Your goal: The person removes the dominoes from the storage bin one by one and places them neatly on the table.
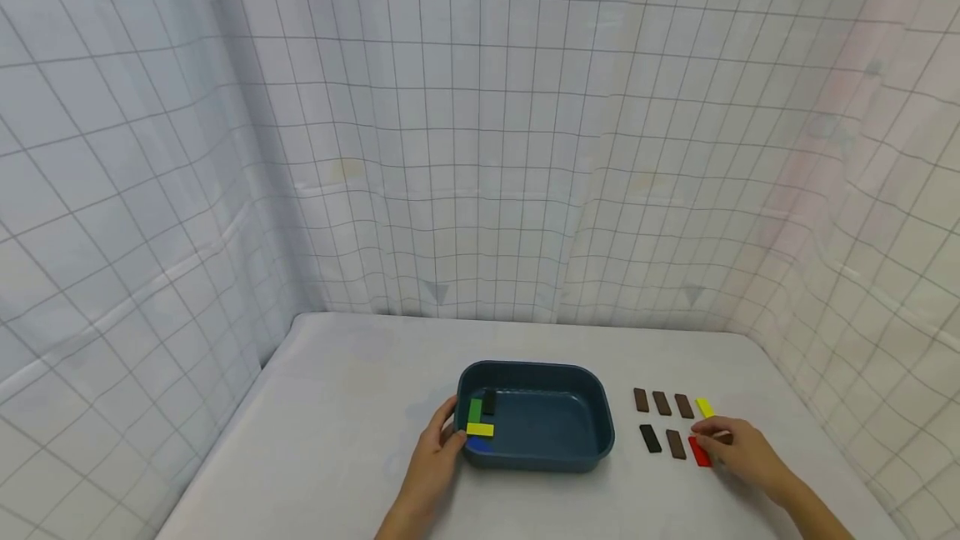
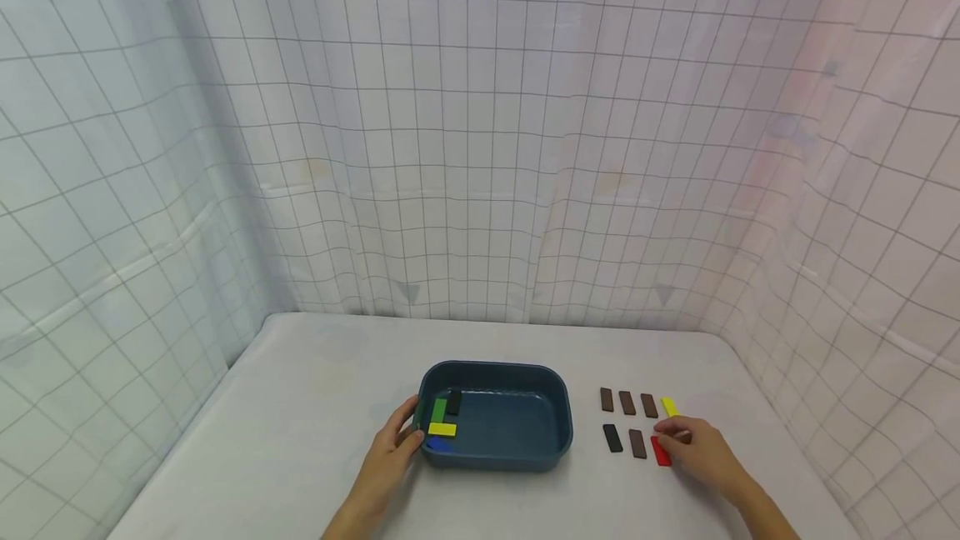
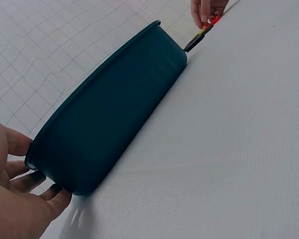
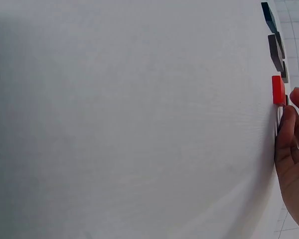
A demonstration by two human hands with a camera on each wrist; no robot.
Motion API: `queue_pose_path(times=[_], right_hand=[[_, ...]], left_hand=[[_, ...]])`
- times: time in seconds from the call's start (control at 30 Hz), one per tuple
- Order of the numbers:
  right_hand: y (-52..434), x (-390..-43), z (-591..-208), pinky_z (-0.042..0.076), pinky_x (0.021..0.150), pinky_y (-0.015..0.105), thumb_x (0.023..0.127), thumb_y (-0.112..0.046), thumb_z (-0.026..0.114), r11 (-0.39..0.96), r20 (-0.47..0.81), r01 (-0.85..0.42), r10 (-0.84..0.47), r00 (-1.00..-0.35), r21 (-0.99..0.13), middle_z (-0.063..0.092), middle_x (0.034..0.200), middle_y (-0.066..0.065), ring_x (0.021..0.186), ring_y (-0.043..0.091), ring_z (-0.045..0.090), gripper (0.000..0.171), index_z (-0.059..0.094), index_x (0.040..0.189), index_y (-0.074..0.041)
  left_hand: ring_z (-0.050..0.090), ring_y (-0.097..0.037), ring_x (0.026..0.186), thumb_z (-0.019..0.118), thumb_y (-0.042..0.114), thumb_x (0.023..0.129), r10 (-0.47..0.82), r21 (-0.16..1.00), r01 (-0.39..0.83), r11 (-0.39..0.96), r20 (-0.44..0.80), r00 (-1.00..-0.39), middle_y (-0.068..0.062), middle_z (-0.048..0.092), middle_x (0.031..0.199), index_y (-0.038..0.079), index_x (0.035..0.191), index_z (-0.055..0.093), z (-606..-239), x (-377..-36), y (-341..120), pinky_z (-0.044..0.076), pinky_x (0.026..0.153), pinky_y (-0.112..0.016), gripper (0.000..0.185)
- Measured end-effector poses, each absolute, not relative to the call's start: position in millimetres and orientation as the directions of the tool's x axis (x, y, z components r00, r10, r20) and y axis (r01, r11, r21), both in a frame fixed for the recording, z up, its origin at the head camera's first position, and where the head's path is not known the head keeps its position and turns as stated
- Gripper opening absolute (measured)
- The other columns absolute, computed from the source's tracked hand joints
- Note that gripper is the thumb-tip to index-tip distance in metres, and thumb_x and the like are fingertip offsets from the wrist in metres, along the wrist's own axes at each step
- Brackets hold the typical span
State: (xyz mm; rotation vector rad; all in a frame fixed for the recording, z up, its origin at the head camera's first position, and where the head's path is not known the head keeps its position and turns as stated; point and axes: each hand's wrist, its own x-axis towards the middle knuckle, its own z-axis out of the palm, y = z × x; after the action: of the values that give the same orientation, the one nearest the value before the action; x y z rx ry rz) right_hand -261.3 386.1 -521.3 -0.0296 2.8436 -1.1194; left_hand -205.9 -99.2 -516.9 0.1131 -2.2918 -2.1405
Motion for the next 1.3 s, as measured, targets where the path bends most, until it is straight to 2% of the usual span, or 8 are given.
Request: queue_pose_path(times=[0.33, 0.67, 0.97, 1.2, 1.3], right_hand=[[374, -269, -501, 0.055, 0.072, 0.029, 0.099, -0.021, 0.072, 0.693, 0.003, -0.115, -0.161, -0.987, -0.711, 0.07, 0.119, 0.011, 0.095, 0.021, 0.065, 0.024, 0.074, 0.117, -0.005], [332, -279, -484, 0.056, 0.082, 0.026, 0.101, -0.02, 0.069, 0.561, 0.037, -0.177, -0.252, -0.967, -0.809, 0.07, 0.121, 0.016, 0.103, 0.029, 0.066, 0.032, 0.069, 0.125, 0.001], [282, -290, -480, 0.058, 0.084, 0.035, 0.102, -0.023, 0.067, 0.47, 0.112, -0.282, -0.359, -0.927, -0.836, 0.068, 0.12, 0.02, 0.103, 0.04, 0.067, 0.033, 0.068, 0.125, 0.002], [250, -300, -479, 0.057, 0.082, 0.028, 0.103, -0.02, 0.065, 0.432, 0.14, -0.345, -0.439, -0.887, -0.833, 0.07, 0.118, 0.018, 0.1, 0.027, 0.069, 0.031, 0.068, 0.125, 0.002], [243, -304, -478, 0.057, 0.081, 0.028, 0.103, -0.02, 0.065, 0.43, 0.154, -0.367, -0.453, -0.878, -0.825, 0.07, 0.119, 0.02, 0.1, 0.029, 0.068, 0.032, 0.068, 0.125, 0.003]], left_hand=[[0.032, -0.049, 0.146, 0.051, 0.003, 0.103, -0.057, 0.996, -0.059, 0.067, -0.055, -0.997, -0.025, 0.027, 0.164, 0.005, 0.16, 0.035, -514, -206, -99, 0.03, 0.114, -0.063, 0.059], [0.033, -0.048, 0.146, 0.051, 0.003, 0.103, -0.048, 0.997, -0.052, 0.064, -0.049, -0.998, -0.025, 0.028, 0.164, 0.004, 0.16, 0.034, -513, -205, -98, 0.031, 0.114, -0.063, 0.06], [0.033, -0.048, 0.146, 0.051, 0.005, 0.104, -0.063, 0.995, -0.069, 0.079, -0.064, -0.996, -0.025, 0.027, 0.164, 0.006, 0.161, 0.034, -514, -203, -100, 0.032, 0.114, -0.063, 0.059], [0.032, -0.05, 0.146, 0.052, 0.006, 0.103, -0.055, 0.994, -0.077, 0.079, -0.073, -0.996, -0.024, 0.028, 0.164, 0.007, 0.161, 0.035, -514, -203, -101, 0.03, 0.114, -0.064, 0.06], [0.031, -0.048, 0.147, 0.051, 0.006, 0.104, -0.036, 0.995, -0.075, 0.063, -0.073, -0.997, -0.024, 0.026, 0.165, 0.008, 0.161, 0.034, -514, -204, -101, 0.03, 0.114, -0.063, 0.06]])
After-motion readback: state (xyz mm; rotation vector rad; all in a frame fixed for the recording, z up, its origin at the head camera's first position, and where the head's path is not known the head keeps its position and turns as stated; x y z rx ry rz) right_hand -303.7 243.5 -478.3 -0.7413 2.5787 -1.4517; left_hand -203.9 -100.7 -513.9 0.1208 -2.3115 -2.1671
